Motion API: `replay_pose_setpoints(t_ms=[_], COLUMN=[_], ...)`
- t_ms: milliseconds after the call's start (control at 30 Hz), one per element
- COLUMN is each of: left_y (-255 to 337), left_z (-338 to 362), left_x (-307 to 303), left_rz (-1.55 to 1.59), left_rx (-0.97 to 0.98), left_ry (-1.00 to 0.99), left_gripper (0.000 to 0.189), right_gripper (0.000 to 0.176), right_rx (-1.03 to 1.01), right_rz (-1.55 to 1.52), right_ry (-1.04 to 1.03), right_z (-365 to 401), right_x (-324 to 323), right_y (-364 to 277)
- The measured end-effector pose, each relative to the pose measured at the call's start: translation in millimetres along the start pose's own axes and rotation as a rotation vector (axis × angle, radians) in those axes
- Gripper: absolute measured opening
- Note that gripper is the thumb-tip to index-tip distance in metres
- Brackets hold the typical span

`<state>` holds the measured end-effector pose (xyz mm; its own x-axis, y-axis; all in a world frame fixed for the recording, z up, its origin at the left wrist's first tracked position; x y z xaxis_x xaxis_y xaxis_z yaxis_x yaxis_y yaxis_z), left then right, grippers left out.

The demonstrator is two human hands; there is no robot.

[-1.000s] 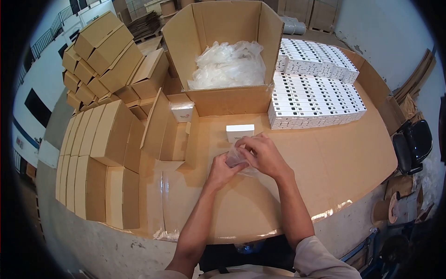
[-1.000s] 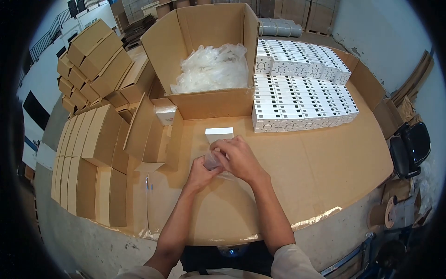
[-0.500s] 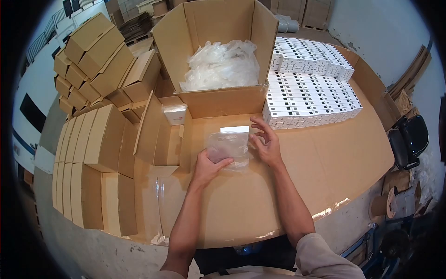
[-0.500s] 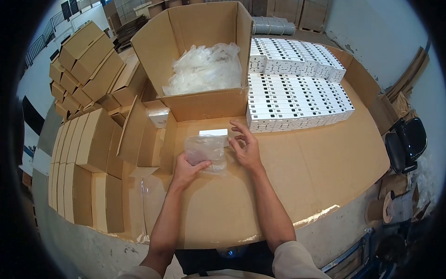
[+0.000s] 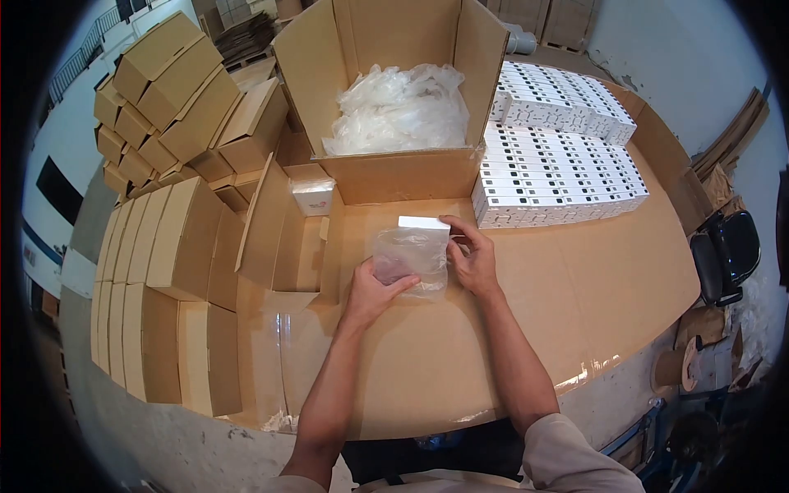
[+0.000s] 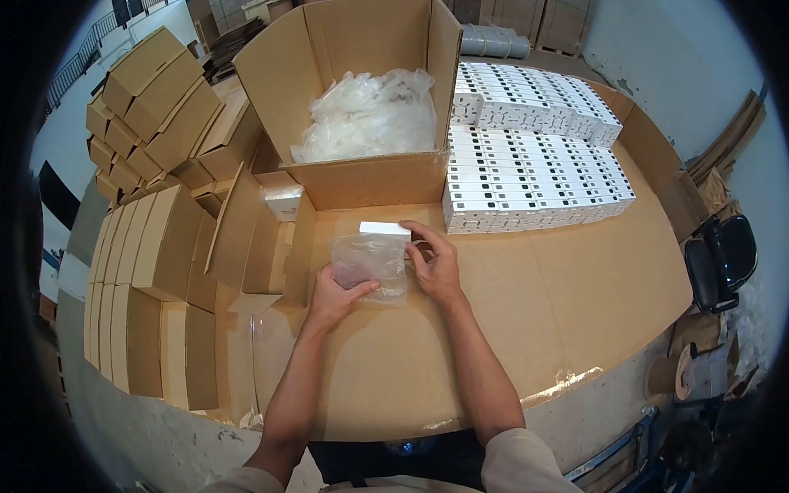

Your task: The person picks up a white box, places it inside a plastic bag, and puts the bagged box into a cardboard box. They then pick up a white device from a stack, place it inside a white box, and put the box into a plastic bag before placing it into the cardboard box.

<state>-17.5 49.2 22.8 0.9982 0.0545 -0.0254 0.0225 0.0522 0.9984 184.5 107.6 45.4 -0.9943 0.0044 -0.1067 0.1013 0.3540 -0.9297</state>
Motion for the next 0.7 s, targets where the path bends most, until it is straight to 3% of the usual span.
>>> replay_pose_setpoints(t_ms=[300,700], left_y=[9.6,6.3], left_z=[5.8,4.6], left_x=[6.0,9.2], left_rz=[-0.116,-0.158], left_rx=[-0.037,-0.013], left_ry=[0.0,-0.035], left_gripper=[0.045,0.042], right_gripper=[0.034,0.025], right_rx=[-0.014,0.034], right_rz=[-0.417,-0.753], right_ry=[0.233,0.217], right_z=[-5.3,-5.1], right_x=[-32.2,-36.1], right_y=[-13.4,-6.0])
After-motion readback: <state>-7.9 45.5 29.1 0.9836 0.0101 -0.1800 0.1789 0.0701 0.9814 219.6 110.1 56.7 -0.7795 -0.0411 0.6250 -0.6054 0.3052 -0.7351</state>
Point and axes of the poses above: each hand's wrist, its own z-axis away from the middle knuckle, its own x-axis out of the palm, y = z × x, the point moved 8 cm from there along -z, towards the middle knuckle, and after that the axes turned 3 degrees about y, right-handed, at the moved point
